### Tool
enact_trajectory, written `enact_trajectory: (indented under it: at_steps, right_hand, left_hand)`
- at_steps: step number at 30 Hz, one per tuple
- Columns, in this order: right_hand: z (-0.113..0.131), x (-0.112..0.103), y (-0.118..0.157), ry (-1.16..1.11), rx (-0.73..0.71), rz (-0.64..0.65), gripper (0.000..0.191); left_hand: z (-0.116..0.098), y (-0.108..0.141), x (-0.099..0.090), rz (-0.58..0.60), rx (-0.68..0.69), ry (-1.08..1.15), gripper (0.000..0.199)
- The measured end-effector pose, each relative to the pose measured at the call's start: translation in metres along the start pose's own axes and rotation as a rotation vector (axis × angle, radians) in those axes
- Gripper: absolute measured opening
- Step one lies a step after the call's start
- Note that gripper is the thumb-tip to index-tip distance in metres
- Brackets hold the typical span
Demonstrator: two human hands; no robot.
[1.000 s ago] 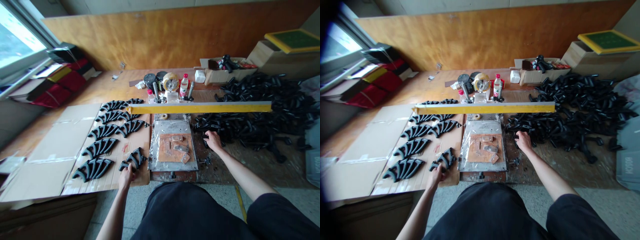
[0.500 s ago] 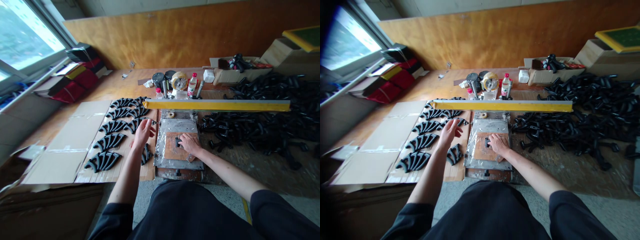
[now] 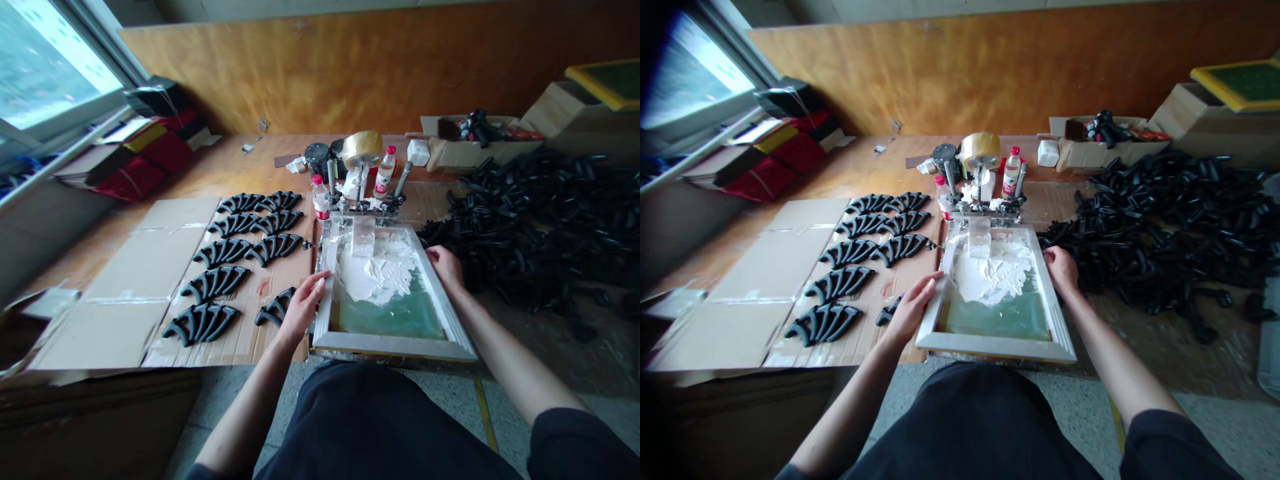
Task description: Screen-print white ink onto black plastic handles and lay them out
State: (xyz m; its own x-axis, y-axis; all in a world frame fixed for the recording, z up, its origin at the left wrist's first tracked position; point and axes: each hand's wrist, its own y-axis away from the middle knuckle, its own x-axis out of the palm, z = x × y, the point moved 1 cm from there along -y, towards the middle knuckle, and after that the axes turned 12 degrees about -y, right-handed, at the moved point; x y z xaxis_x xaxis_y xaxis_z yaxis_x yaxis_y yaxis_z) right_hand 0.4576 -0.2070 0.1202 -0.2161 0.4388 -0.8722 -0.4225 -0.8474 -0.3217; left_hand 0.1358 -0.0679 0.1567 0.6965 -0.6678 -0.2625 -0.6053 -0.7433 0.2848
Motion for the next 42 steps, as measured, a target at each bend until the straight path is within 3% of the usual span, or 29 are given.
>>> enact_trajectory:
  at_steps: [1,3,6,7,10,12,17,21,26,29,31,34,38,40,42]
  right_hand:
    - [-0.001,-0.003,-0.007,-0.021,0.069,-0.064,0.025]
    - [0.016,-0.001,-0.025,-0.048,0.052,-0.138,0.036]
    - [0.067,0.017,-0.048,-0.145,-0.093,-0.041,0.063]
    - [0.084,0.025,-0.053,-0.160,-0.123,0.037,0.058]
    - [0.115,0.041,-0.048,-0.150,-0.142,0.284,0.022]
    - [0.118,0.043,-0.029,-0.140,-0.203,0.388,0.010]
    - [0.099,0.023,0.015,-0.257,-0.550,0.574,0.029]
    - [0.092,0.013,0.007,-0.338,-0.530,0.658,0.028]
    - [0.101,0.029,0.015,-0.283,-0.416,0.426,0.029]
    - [0.101,0.031,0.034,-0.293,-0.459,0.443,0.033]
    - [0.101,0.028,0.031,-0.319,-0.441,0.491,0.027]
    - [0.105,0.022,-0.003,-0.346,-0.298,0.427,0.026]
    - [0.101,0.009,-0.069,-0.270,-0.139,0.228,0.060]
    - [0.080,-0.006,-0.090,-0.268,-0.080,0.117,0.059]
    - [0.046,-0.022,-0.097,-0.328,0.020,-0.042,0.046]
  left_hand:
    - [0.015,0.000,0.004,0.015,-0.032,-0.014,0.056]
    - [0.042,-0.004,0.014,0.006,-0.068,-0.050,0.066]
    - [0.066,-0.015,0.024,-0.039,-0.106,-0.134,0.068]
    - [0.070,-0.018,0.026,-0.047,-0.112,-0.157,0.067]
    - [0.076,-0.024,0.026,-0.043,-0.116,-0.194,0.066]
    - [0.078,-0.025,0.025,-0.036,-0.127,-0.199,0.064]
    - [0.080,-0.023,0.024,-0.059,-0.137,-0.200,0.060]
    - [0.077,-0.023,0.024,-0.058,-0.147,-0.211,0.060]
    - [0.074,-0.022,0.023,-0.045,-0.142,-0.190,0.062]
    - [0.077,-0.022,0.023,-0.040,-0.135,-0.173,0.063]
    - [0.078,-0.022,0.023,-0.031,-0.133,-0.177,0.063]
    - [0.073,-0.022,0.020,0.015,-0.119,-0.175,0.065]
    - [0.041,-0.013,0.009,0.047,-0.085,-0.093,0.068]
    - [0.016,-0.009,0.003,0.020,-0.066,-0.015,0.060]
    - [-0.010,-0.008,-0.001,-0.014,-0.047,0.081,0.054]
